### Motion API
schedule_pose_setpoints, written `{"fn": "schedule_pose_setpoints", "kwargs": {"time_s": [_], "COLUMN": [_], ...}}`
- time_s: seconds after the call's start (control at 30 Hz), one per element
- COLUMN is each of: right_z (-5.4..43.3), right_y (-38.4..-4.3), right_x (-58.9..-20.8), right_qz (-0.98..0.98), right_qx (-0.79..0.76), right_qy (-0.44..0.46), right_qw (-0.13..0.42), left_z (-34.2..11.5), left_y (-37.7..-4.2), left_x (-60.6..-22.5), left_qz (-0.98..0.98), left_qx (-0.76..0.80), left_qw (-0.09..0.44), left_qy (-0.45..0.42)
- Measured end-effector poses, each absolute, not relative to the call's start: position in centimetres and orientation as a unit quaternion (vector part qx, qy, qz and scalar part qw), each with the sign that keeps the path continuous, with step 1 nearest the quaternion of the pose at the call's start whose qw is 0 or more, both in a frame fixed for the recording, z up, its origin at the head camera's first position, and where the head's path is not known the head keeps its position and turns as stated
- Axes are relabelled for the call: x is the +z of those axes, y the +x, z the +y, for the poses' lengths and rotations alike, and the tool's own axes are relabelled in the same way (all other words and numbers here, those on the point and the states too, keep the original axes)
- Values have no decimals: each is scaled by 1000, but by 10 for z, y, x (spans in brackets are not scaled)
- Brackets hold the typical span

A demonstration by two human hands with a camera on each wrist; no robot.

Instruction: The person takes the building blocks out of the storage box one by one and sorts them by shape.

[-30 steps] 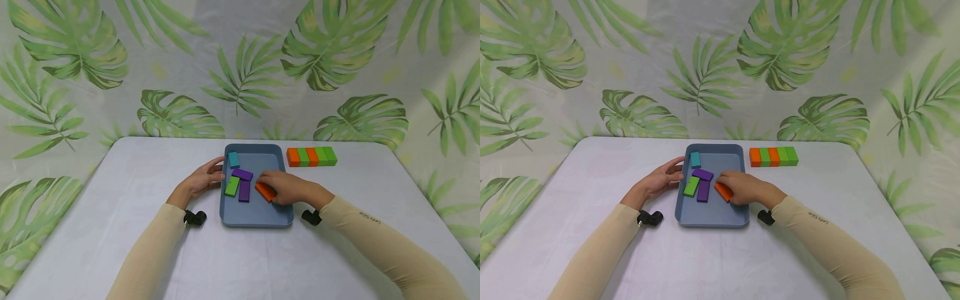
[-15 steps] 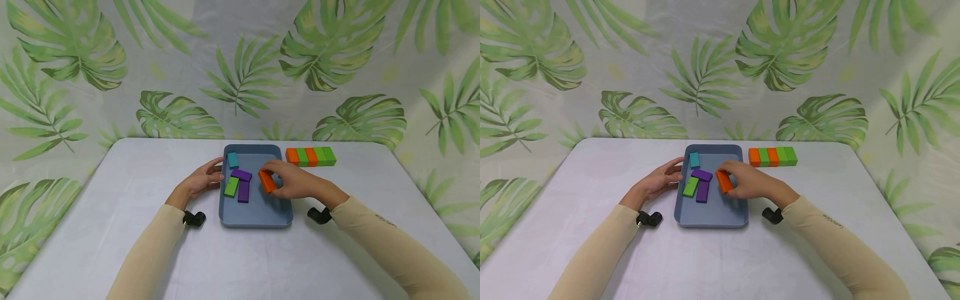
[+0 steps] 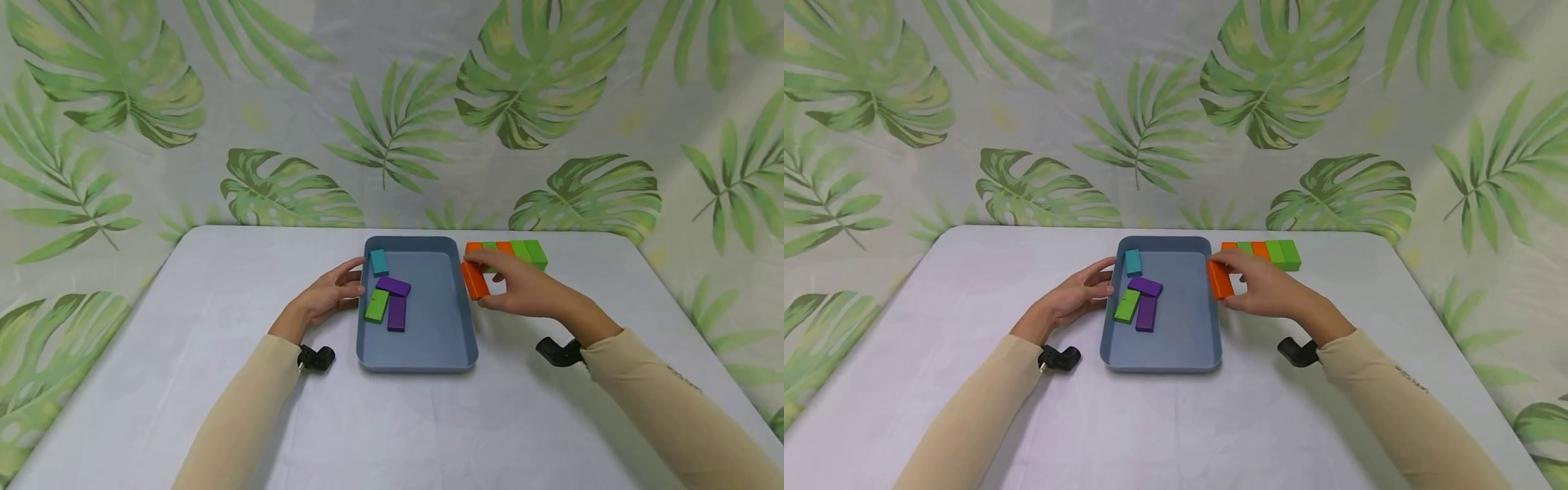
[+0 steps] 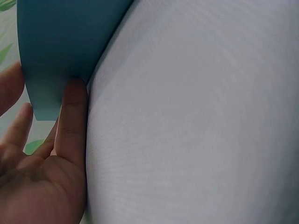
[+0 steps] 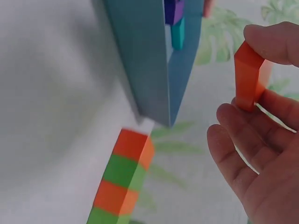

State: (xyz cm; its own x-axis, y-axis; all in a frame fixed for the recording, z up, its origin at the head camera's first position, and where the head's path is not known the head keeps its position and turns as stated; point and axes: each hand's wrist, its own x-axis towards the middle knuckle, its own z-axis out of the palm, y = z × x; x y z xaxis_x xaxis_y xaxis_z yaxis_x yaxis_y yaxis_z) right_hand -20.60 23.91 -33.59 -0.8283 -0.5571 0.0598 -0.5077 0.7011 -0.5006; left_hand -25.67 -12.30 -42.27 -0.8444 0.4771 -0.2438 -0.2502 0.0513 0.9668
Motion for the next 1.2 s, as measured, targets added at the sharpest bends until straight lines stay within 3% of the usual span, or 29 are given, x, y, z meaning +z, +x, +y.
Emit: {"fn": "schedule_pose_setpoints", "kwargs": {"time_s": [0.43,1.2], "right_z": [286,281], "right_y": [-203,-210], "right_x": [-331,-343], "right_qz": [944,946], "right_qx": [-222,-226], "right_qy": [-244,-232], "right_qw": [-13,20], "left_z": [-123,-121], "left_y": [-256,-256], "left_x": [-420,-421], "left_qz": [677,678], "left_qx": [683,683], "left_qw": [264,264], "left_qy": [72,68]}}
